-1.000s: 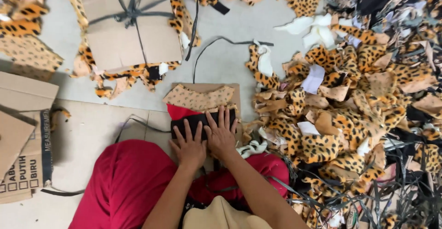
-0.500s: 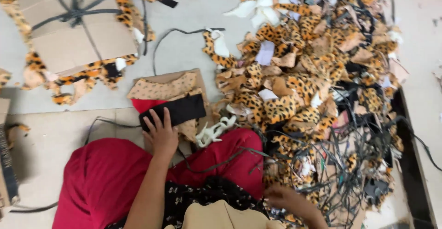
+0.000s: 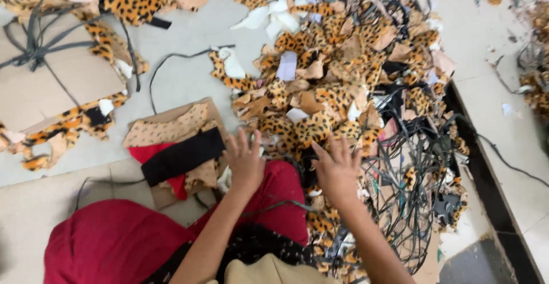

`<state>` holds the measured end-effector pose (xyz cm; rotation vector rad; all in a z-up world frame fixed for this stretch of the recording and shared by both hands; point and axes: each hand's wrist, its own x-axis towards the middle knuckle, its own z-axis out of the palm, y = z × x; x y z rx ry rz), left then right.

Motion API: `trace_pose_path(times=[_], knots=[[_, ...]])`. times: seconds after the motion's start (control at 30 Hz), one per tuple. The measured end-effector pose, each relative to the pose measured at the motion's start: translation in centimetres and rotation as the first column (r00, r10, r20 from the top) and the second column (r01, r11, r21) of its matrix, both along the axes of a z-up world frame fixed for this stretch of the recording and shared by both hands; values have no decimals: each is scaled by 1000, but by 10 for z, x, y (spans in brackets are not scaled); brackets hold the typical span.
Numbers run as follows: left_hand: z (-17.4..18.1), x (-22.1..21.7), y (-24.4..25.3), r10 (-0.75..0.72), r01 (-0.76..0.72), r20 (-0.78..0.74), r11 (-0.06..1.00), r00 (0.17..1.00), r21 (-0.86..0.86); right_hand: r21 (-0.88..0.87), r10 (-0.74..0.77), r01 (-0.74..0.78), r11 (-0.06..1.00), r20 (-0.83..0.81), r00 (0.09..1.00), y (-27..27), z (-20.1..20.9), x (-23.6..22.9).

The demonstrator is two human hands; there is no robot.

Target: The person sits on the floor and stuffs various pieces of leopard-print fabric, red fabric, and white foam into a small cardboard box. They repeatedly pick up scraps from a large pile, fold or crumple them, and pack them into the box until it is full.

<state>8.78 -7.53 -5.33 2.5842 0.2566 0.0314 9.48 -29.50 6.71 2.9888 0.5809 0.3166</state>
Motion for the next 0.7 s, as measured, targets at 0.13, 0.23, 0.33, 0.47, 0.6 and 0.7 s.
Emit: trace_pose_path(times=[0.13,0.23,0.33,0.47,0.6,0.7], knots=[[24,35,-42,-202,192,-52,969,978,-158,-8,-36,38,999,138,990,-2,-74,51],[25,54,-65,-283,267,-88,950,955,-160,-5,-51,52,999,163,985,-11,-99,67],[23,67,-80,-324,301,-157,941,933,-157,36,-39,34,999,156,987,-19,-105,76],[20,72,-86,-321,293,-133,936,938,-197,125,23,-40,991,133,991,-16,-87,77],[39,65,-55,-292,279,-7,920,957,-275,256,90,-111,960,92,992,0,-45,72],[50,55,-21,-206,211,85,728,975,-652,662,192,-39,749,-161,968,18,-15,71]])
